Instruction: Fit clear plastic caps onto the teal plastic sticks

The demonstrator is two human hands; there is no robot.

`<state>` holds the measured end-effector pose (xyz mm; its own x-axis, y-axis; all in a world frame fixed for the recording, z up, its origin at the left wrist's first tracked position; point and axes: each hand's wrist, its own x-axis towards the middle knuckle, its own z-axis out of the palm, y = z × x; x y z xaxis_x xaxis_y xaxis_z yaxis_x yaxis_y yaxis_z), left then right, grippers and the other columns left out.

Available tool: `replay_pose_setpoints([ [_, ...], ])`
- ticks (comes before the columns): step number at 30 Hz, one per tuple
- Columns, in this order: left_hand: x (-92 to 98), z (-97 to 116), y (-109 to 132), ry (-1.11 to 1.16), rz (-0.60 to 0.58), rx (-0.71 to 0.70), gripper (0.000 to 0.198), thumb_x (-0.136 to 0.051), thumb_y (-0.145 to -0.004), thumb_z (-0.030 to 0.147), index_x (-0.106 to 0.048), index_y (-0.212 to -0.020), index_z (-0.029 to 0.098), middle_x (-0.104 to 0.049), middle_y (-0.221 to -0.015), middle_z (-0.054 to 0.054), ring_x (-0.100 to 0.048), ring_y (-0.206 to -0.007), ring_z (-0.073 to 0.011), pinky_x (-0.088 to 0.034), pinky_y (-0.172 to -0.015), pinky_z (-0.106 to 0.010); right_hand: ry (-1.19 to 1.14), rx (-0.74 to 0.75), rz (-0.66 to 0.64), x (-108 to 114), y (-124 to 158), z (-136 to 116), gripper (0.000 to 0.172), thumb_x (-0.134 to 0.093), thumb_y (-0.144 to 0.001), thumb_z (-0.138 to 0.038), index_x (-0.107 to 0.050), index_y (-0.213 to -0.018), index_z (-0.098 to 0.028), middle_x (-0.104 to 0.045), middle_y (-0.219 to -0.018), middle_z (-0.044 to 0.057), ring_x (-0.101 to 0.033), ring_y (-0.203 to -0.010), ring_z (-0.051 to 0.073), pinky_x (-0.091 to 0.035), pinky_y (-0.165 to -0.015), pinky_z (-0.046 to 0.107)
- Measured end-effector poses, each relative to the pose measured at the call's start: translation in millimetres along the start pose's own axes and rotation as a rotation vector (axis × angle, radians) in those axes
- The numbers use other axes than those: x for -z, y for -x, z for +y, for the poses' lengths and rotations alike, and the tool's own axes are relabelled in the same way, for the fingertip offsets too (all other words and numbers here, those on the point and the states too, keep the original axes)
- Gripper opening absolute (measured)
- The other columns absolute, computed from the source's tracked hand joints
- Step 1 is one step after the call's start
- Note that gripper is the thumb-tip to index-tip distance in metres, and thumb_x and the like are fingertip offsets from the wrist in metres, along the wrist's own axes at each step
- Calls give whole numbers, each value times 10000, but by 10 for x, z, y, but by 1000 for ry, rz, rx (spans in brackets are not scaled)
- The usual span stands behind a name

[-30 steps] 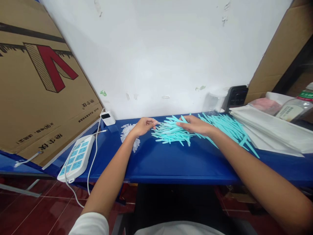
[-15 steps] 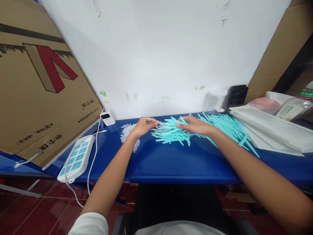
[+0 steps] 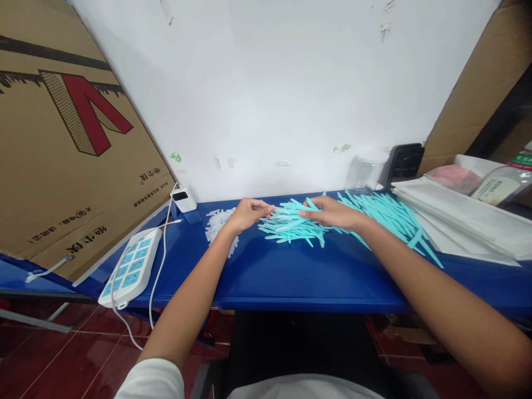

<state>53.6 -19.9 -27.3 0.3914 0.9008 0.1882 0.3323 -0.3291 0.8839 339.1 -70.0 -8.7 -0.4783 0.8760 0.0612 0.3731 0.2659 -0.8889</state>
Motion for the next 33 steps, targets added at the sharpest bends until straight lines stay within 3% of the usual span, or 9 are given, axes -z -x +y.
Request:
replay_pose_setpoints([
  [8, -199, -22, 19, -51, 45, -75, 488, -764, -783, 602, -807, -814, 117, -702, -673, -67, -453, -549, -107, -292, -515, -248, 19, 80, 77, -103, -42, 37, 595, -704, -754, -756, -485, -760, -204, -352, -684, -59, -287, -610, 99, -241, -574, 268],
  [12, -179, -57, -22, -20, 54, -75, 516, -697, -838, 621, -791, -796, 115, -736, -780, -87, -480, -576, -112, -314, -528, -249, 24, 60, 100, -131, -85, 90, 609, -687, -749, -782, -523, -781, -196, -374, -674, -54, -306, -612, 105, -245, -575, 271],
  [15, -129, -56, -55, 131, 66, -16, 504, -580, -933, 576, -781, -1009, 120, -757, -979, -115, -440, -549, -88, -302, -499, -242, 24, 44, 115, -124, -78, 76, 614, -699, -735, -785, -522, -778, -198, -357, -663, -59, -301, -605, 103, -244, -567, 270],
  [18, -79, -43, -69, 273, 74, 8, 487, -607, -936, 444, -665, -1301, 127, -751, -1098, -138, -442, -569, -81, -329, -508, -228, 8, 12, 117, -96, -46, 29, 608, -716, -726, -774, -516, -776, -202, -343, -654, -64, -293, -594, 101, -246, -555, 270],
  [22, -68, -28, -52, 296, 93, -101, 547, -678, -914, 425, -582, -1371, 140, -751, -1164, -165, -601, -741, -117, -447, -634, -230, 4, -19, 99, -64, -29, 9, 595, -689, -752, -776, -530, -817, -206, -345, -655, -67, -295, -578, 101, -245, -540, 270],
  [27, -116, 25, -23, 367, 142, -96, 515, -746, -859, 525, -667, -1179, 129, -747, -1186, -190, -708, -1011, -219, -531, -799, -292, 27, 20, 80, -62, -45, 55, 615, -677, -747, -795, -498, -771, -207, -356, -669, -57, -303, -597, 106, -243, -549, 267],
  [33, -157, 104, 11, 401, 159, -55, 573, -821, -782, 534, -743, -1180, 129, -742, -1212, -183, -723, -989, -236, -537, -780, -303, 21, 42, 67, -64, -35, 47, 624, -658, -757, -806, -487, -755, -206, -351, -678, -49, -294, -610, 109, -239, -553, 266],
])
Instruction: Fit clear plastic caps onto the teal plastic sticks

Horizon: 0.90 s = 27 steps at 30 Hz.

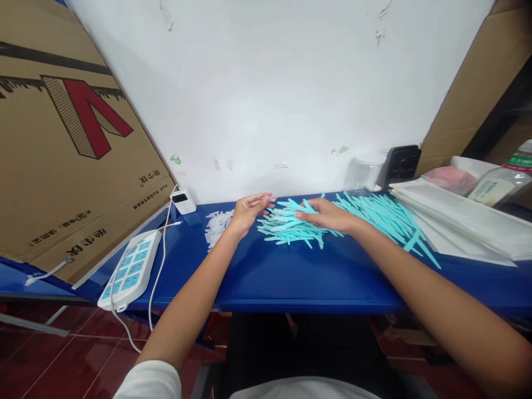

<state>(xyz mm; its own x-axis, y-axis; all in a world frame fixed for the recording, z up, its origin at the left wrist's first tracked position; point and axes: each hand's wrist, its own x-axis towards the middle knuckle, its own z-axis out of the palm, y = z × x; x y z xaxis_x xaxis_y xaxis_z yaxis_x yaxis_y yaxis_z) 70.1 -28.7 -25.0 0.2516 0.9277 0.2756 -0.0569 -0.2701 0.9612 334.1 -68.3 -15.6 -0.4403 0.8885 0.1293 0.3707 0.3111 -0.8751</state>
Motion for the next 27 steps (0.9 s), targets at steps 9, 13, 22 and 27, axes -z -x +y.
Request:
replay_pose_setpoints([
  [9, -8, -38, -21, -56, 85, 14, 560, -832, -757, 542, -793, -1107, 106, -790, -949, -131, -677, -794, -174, -520, -720, -294, -18, -3, 1, 2, 5, -42, 631, -689, -724, -802, -493, -755, -202, -359, -676, -52, -307, -609, 105, -244, -556, 265],
  [13, -3, -21, -16, -50, 65, 3, 530, -849, -749, 503, -794, -1116, 124, -786, -1060, -143, -676, -827, -177, -528, -743, -301, -6, -15, 2, 15, 9, -30, 626, -678, -739, -801, -489, -759, -204, -358, -671, -53, -303, -603, 104, -241, -551, 268],
  [22, -4, 12, 10, -149, -29, -58, 509, -845, -754, 494, -758, -1091, 122, -791, -1018, -152, -720, -854, -215, -527, -738, -307, -40, -10, -28, 24, 3, -11, 609, -709, -732, -775, -476, -751, -213, -345, -669, -55, -272, -591, 101, -223, -537, 268],
  [27, 14, -1, 6, -181, -79, -91, 504, -842, -754, 513, -754, -1059, 122, -788, -1028, -153, -716, -832, -201, -535, -750, -303, -43, -20, -50, 33, 14, -30, 603, -732, -731, -752, -450, -746, -219, -326, -661, -67, -261, -583, 98, -216, -545, 270],
])
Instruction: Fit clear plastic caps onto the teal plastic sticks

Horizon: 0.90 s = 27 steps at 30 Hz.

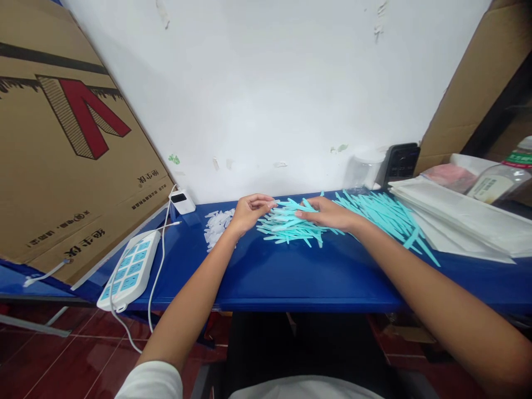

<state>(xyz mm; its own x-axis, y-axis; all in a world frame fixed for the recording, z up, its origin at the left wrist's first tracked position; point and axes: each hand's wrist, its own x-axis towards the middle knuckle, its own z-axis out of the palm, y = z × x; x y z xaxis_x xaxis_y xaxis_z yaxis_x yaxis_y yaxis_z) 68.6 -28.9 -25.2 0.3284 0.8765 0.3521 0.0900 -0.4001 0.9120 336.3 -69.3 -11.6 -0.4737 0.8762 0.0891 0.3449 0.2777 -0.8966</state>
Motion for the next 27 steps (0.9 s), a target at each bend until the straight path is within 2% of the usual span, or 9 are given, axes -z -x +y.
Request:
replay_pose_setpoints([
  [6, -10, -38, -4, -64, -28, -14, 452, -834, -777, 486, -801, -1062, 136, -791, -1031, -139, -725, -832, -206, -555, -755, -305, 24, 15, -41, -12, 6, -19, 604, -698, -736, -780, -547, -780, -196, -400, -685, -44, -303, -607, 107, -230, -553, 263],
  [13, -135, -42, 58, -40, -72, 79, 498, -863, -725, 518, -811, -1023, 123, -797, -932, -140, -751, -854, -265, -583, -724, -332, 35, 51, -55, -93, -53, 53, 589, -716, -728, -754, -594, -822, -186, -440, -704, -29, -354, -646, 122, -272, -576, 259],
  [21, -128, 9, 48, -64, -61, 79, 483, -857, -730, 512, -805, -1013, 123, -793, -936, -134, -737, -842, -240, -557, -713, -303, 42, 43, -22, -71, -51, 46, 575, -727, -739, -735, -550, -789, -190, -422, -687, -38, -350, -635, 120, -245, -570, 263],
  [27, -87, 13, 37, -112, -94, 70, 431, -835, -762, 490, -803, -993, 127, -780, -881, -112, -718, -808, -204, -528, -699, -276, 55, 31, 41, -65, -42, 32, 565, -706, -767, -731, -521, -780, -197, -444, -686, -40, -388, -625, 121, -281, -573, 266],
])
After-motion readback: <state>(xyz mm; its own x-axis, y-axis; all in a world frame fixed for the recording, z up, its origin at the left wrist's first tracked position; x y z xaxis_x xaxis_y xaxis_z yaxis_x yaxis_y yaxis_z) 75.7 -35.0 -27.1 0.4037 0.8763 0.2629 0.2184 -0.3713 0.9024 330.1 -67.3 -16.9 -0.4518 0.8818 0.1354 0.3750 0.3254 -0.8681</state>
